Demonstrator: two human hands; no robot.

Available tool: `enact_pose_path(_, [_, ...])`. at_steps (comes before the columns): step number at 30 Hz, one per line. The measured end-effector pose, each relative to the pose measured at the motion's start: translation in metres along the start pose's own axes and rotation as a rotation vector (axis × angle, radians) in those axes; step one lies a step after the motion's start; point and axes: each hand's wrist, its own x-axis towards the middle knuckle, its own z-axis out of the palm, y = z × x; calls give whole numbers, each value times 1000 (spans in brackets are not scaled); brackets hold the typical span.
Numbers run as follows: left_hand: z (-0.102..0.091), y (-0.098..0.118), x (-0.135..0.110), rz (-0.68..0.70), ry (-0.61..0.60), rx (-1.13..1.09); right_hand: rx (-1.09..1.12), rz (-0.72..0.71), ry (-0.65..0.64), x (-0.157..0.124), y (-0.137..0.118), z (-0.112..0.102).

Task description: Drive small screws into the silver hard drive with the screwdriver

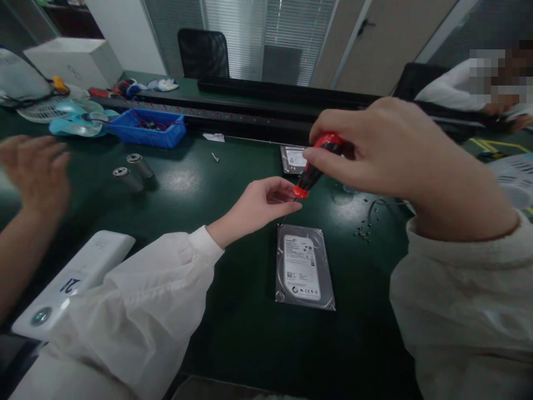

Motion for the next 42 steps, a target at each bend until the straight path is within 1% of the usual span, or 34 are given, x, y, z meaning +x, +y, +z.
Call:
enact_pose_path(2, [5, 1, 3, 21, 31, 6, -70, 24, -17, -2, 1, -1])
enact_pose_path(3, [6, 1, 4, 27, 49, 5, -71, -4, -18, -3, 2, -1])
enact_pose_path(4, [8, 0, 4, 33, 62, 2, -41, -50, -16, -4, 4, 0])
enact_pose_path(6, [9, -1, 5, 38, 82, -4, 100, -158, -4, -6, 8, 3])
enact_pose_path(8, [10, -1, 5, 23, 92, 0, 236, -210, 42, -6, 12, 8])
enact_pose_path(11, [11, 2, 4, -13, 97, -22, 286, -145, 156, -5, 13, 15])
enact_pose_path(12, [11, 3, 3, -17, 90, -44, 281, -121, 179, -5, 13, 17])
enact_pose_path(14, [11, 3, 3, -17, 77, -92, 291, -104, 174, -6, 10, 21])
enact_pose_path(19, [5, 1, 3, 4, 33, -140, 443, -155, 134, -8, 4, 21])
enact_pose_path(21, [3, 2, 3, 12, -12, -127, 423, -153, 135, -7, 4, 20])
enact_pose_path(25, [0, 0, 2, 35, -74, -122, 271, -110, 114, -5, 3, 20])
enact_pose_path(27, [-1, -4, 2, 39, -90, -124, 282, -124, 113, -5, 2, 20])
enact_pose_path(30, [-5, -8, 2, 33, -123, -108, 360, -176, 133, -7, 1, 19])
enact_pose_path(33, [-14, -9, 3, 38, -188, -3, 318, -140, 157, -7, 1, 17])
enact_pose_path(35, [-21, -9, 5, 26, -250, 131, 235, -93, 165, -7, 1, 17])
enact_pose_path(37, [-28, -13, 6, -21, -308, 259, 209, -94, 173, -7, 1, 17])
enact_pose_path(40, [-35, -20, 7, -71, -408, 419, 343, -170, 177, -9, -1, 20])
enact_pose_path(42, [-37, -23, 6, -77, -425, 501, 440, -168, 189, -8, -2, 22])
